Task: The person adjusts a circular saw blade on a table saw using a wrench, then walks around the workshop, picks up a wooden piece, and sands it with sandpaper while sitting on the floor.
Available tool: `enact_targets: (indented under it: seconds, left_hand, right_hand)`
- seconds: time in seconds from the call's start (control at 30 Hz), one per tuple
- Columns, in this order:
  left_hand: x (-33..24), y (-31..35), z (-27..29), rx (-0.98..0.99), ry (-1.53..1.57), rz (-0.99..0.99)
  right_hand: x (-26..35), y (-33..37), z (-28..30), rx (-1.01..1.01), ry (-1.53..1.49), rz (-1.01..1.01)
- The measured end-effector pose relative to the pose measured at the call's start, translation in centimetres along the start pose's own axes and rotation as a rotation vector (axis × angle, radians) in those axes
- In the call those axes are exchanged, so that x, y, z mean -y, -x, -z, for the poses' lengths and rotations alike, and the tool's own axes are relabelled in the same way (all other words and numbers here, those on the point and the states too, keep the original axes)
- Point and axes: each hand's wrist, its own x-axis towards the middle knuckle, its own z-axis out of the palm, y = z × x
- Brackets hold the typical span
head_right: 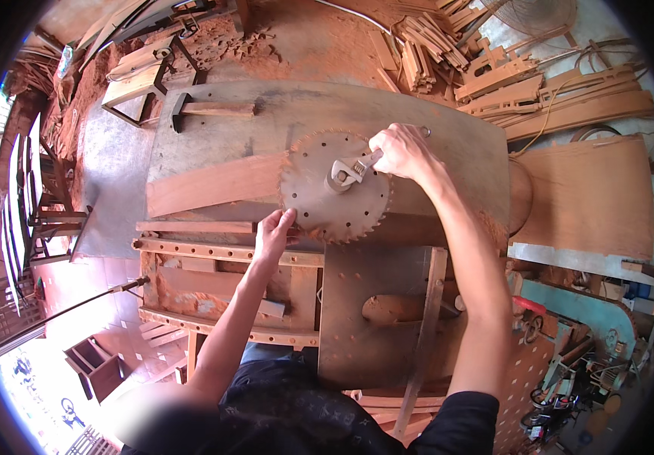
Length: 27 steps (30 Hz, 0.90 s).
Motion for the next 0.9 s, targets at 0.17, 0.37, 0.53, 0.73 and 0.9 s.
enact_targets:
  seconds: [0.17,0.37,0.53,0.73,0.9]
  left_hand:
    - [0.1,-0.1,-0.2,-0.072,0.024,-0.009]
    - [0.2,-0.4,-0.5,-0.070,0.000,-0.025]
    - [0.1,-0.2,-0.2,-0.061,-0.012,-0.013]
    - [0.1,-0.1,0.3,-0.013,0.085,0.068]
    - [-0.5,-0.1,0.1,0.016,0.061,0.070]
  right_hand:
    - [3.2,2.6,-1.5,-0.105,0.037,-0.345]
    - [4.6,5.2,-0.4,-0.056,-0.056,-0.337]
    - [2.3,5.0,1.8,-0.016,0.004,-0.015]
    - [3.3,6.0,0.6,-0.062,0.037,-0.199]
    - [2.9,6.6,-0.1,-0.121,0.145,-0.191]
